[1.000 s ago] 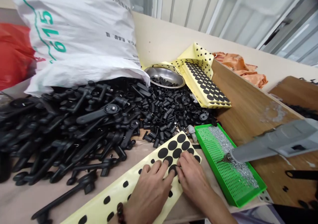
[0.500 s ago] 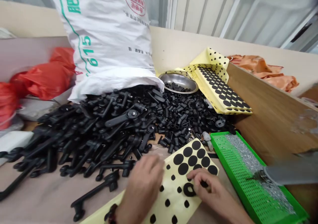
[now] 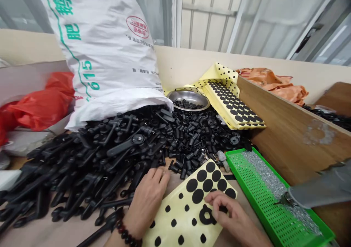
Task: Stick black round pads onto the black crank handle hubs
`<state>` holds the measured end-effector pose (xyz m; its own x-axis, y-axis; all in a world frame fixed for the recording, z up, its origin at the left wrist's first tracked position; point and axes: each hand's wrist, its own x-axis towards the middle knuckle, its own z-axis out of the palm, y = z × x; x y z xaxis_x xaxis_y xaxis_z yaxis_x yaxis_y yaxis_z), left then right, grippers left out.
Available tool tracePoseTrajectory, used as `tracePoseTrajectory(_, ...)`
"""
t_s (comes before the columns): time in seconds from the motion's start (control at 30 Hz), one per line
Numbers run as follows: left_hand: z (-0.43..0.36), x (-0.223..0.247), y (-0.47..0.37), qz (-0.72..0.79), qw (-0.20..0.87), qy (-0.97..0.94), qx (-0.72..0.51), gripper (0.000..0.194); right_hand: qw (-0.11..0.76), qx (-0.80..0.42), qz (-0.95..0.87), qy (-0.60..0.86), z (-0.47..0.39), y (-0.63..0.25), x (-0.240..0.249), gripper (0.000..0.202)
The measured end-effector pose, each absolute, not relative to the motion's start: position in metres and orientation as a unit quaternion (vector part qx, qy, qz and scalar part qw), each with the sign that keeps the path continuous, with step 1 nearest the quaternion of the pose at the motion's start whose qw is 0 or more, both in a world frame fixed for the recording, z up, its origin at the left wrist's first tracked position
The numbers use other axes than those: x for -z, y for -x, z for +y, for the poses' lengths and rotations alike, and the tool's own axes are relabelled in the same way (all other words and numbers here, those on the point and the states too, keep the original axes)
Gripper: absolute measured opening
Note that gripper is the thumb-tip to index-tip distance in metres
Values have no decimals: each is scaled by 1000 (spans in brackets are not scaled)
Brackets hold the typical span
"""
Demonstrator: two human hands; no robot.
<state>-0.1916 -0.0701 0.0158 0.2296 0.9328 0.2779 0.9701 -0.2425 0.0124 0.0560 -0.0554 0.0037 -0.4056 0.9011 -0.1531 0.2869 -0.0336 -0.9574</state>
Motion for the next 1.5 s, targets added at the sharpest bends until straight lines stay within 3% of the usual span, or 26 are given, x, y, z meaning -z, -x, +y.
tracePoseTrajectory(0.23, -69, -40, 209, -567, -31, 732, 376, 24, 305, -593, -568, 482, -54, -59, -12, 21)
tracePoseTrajectory(0.43, -103, -36, 183, -436, -223, 803, 339, 34, 307, -620, -543, 477, -55, -63, -22, 21)
tracePoseTrajectory(0.6, -121, -6, 168, -559, -116, 767, 292, 14, 292, -623, -550, 473, -55, -62, -23, 21)
tracePoseTrajectory(0.77, -107, -1, 159, -659, -11, 732, 171, 26, 296, -628, -545, 469, -55, -63, -21, 22)
tracePoseTrajectory(0.87, -96, -13, 164, -690, -114, 690, 186, 37, 309, -635, -536, 462, -55, -66, -18, 19)
tracePoseTrajectory(1.07, -88, -26, 174, -617, -503, 494, 350, 48, 365, -672, -494, 414, -54, -65, -19, 15)
tracePoseTrajectory(1.3, -83, -43, 161, -572, -557, 477, 368, 57, 380, -716, -461, 362, -42, -53, -18, 14)
tracePoseTrajectory(1.5, -86, -37, 138, -476, -725, 368, 336, 67, 387, -766, -390, 334, -39, -57, -14, 14)
